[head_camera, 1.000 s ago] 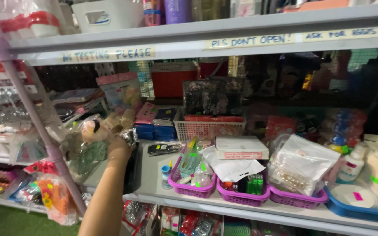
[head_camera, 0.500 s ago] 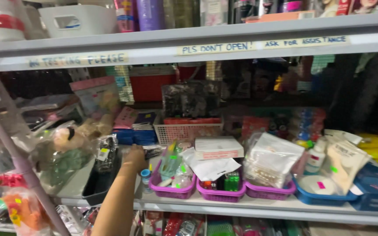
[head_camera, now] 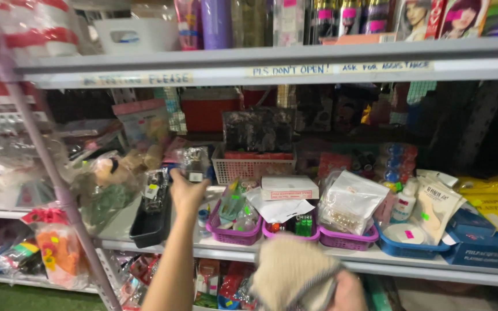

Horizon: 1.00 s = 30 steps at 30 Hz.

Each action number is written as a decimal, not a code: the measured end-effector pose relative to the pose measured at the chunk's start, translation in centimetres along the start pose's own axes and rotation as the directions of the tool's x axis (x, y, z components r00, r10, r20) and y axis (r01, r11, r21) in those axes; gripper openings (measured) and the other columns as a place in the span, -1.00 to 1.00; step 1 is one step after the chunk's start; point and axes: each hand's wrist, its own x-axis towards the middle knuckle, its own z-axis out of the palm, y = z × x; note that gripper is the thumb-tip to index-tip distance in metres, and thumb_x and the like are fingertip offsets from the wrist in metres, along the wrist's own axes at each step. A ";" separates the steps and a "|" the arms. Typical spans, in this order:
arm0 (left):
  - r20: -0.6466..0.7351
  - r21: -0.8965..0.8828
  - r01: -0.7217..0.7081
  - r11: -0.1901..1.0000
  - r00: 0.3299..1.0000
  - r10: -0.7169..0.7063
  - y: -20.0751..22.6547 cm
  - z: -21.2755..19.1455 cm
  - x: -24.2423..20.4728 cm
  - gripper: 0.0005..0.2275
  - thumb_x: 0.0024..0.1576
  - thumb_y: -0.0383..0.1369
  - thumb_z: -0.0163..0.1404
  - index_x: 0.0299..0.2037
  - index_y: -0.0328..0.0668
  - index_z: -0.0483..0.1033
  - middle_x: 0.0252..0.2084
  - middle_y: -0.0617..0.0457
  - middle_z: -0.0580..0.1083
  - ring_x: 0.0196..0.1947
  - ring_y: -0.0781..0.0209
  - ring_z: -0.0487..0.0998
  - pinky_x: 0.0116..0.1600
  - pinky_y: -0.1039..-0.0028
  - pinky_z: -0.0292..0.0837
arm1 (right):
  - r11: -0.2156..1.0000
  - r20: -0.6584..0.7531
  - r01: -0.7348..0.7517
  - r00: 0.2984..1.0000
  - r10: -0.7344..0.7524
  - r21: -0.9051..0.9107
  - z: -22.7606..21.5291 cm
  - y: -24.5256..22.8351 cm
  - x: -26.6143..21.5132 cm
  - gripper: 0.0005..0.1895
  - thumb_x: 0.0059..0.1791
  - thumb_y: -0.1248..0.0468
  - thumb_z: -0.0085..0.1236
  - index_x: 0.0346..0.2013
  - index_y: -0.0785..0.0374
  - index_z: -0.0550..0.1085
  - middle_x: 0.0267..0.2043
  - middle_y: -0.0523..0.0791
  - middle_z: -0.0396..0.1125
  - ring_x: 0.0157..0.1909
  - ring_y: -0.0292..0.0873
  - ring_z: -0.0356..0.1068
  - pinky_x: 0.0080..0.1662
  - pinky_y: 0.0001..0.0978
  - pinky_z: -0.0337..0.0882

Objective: The person organizes items on a store shelf using a cloth. They wipe a black rectangular object and a small purple basket, then place them back on the shelf. The person also handles a small white object and a plastic bag, moving them around the shelf area.

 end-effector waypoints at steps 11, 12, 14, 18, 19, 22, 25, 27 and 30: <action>-0.008 -0.623 -0.542 0.565 0.726 0.688 10.4 -3.4 -16.7 -0.42 0.04 -0.55 0.16 0.31 -0.36 0.27 0.17 -0.24 0.49 0.18 -0.04 0.55 0.20 0.30 0.50 | -0.433 0.645 0.490 0.663 -0.379 -0.757 24.9 -9.7 20.6 -0.42 -0.12 0.16 0.23 0.20 0.14 0.44 0.36 0.15 0.18 0.46 0.29 0.01 0.31 0.20 0.13; -0.028 -0.631 -0.571 0.525 0.693 0.720 11.4 -4.4 -17.4 -0.44 0.08 -0.57 0.11 0.33 -0.40 0.22 0.23 -0.23 0.45 0.25 -0.06 0.50 0.25 0.31 0.40 | -0.425 0.661 0.512 0.645 -0.384 -0.747 25.4 -9.8 21.4 -0.52 -0.13 0.16 0.28 0.09 0.11 0.52 0.28 0.06 0.27 0.45 0.22 0.10 0.31 0.14 0.25; 0.064 -0.613 -0.472 0.634 0.770 0.635 12.0 -5.9 -17.7 -0.47 0.03 -0.54 0.14 0.25 -0.34 0.27 0.10 -0.17 0.52 0.15 0.02 0.57 0.18 0.36 0.46 | -0.327 0.599 0.503 0.698 -0.392 -0.800 25.8 -10.0 22.5 -0.60 -0.12 0.17 0.27 -0.01 0.16 0.53 0.14 0.07 0.31 0.31 0.13 0.22 0.21 0.02 0.37; 0.116 -0.629 -0.396 0.669 0.803 0.584 12.2 -7.4 -17.9 -0.48 -0.12 -0.61 0.14 0.12 -0.30 0.36 -0.05 -0.10 0.55 0.01 0.12 0.59 0.09 0.39 0.49 | -0.322 0.600 0.508 0.715 -0.359 -0.799 27.5 -11.2 24.3 -0.77 -0.07 0.21 0.20 -0.16 0.22 0.55 -0.07 -0.05 0.51 0.05 -0.01 0.40 0.04 -0.13 0.48; 0.111 -0.629 -0.397 0.668 0.804 0.584 12.2 -7.8 -18.2 -0.48 -0.12 -0.61 0.14 0.12 -0.30 0.36 -0.05 -0.10 0.55 0.01 0.12 0.59 0.09 0.39 0.49 | -0.323 0.603 0.512 0.714 -0.356 -0.796 28.2 -11.8 24.5 -0.77 -0.07 0.21 0.20 -0.16 0.22 0.55 -0.07 -0.05 0.51 0.05 -0.01 0.40 0.04 -0.13 0.48; 0.095 -0.765 -0.350 0.540 0.769 0.633 12.3 -8.8 -18.5 -0.42 -0.08 -0.59 0.23 0.19 -0.29 0.32 -0.03 -0.03 0.48 -0.02 0.19 0.54 0.08 0.39 0.49 | 0.064 0.321 0.385 0.840 -0.437 -0.921 29.9 -13.9 25.1 -0.78 0.03 0.19 0.02 -0.10 0.11 0.56 -0.20 -0.11 0.55 -0.19 -0.19 0.55 -0.11 -0.25 0.55; 0.098 -0.724 -0.247 0.644 0.887 0.451 11.3 -9.2 -18.6 -0.44 -0.10 -0.55 0.28 0.12 -0.24 0.31 -0.07 0.03 0.52 -0.11 0.23 0.59 -0.02 0.42 0.55 | 0.227 -0.059 0.115 0.767 -0.639 -0.967 29.7 -14.3 24.1 -0.74 0.12 0.15 -0.07 0.02 0.03 0.54 -0.17 -0.07 0.56 -0.26 -0.05 0.53 -0.18 -0.12 0.50; 0.245 -0.770 0.047 0.636 0.943 0.227 10.6 -8.9 -18.0 -0.37 0.06 -0.16 0.12 0.33 -0.08 0.16 -0.01 -0.14 0.48 -0.06 0.02 0.54 0.02 0.19 0.50 | -0.171 0.678 0.718 0.512 -0.527 -0.675 29.4 -13.1 22.8 -0.75 0.13 0.27 -0.07 0.08 0.10 0.48 0.25 -0.04 0.34 0.27 -0.10 0.37 0.31 -0.21 0.44; 0.389 -0.921 0.364 0.140 0.877 0.283 12.7 -10.9 -18.9 -0.15 0.03 0.34 -0.47 0.46 0.02 0.08 0.38 0.08 0.35 0.36 0.16 0.33 0.36 0.27 0.20 | -0.332 0.775 0.703 0.532 -0.341 -0.629 30.0 -8.5 20.9 -0.62 0.03 0.28 0.05 0.16 0.08 0.49 0.48 0.04 0.10 0.47 0.10 0.06 0.42 -0.06 0.15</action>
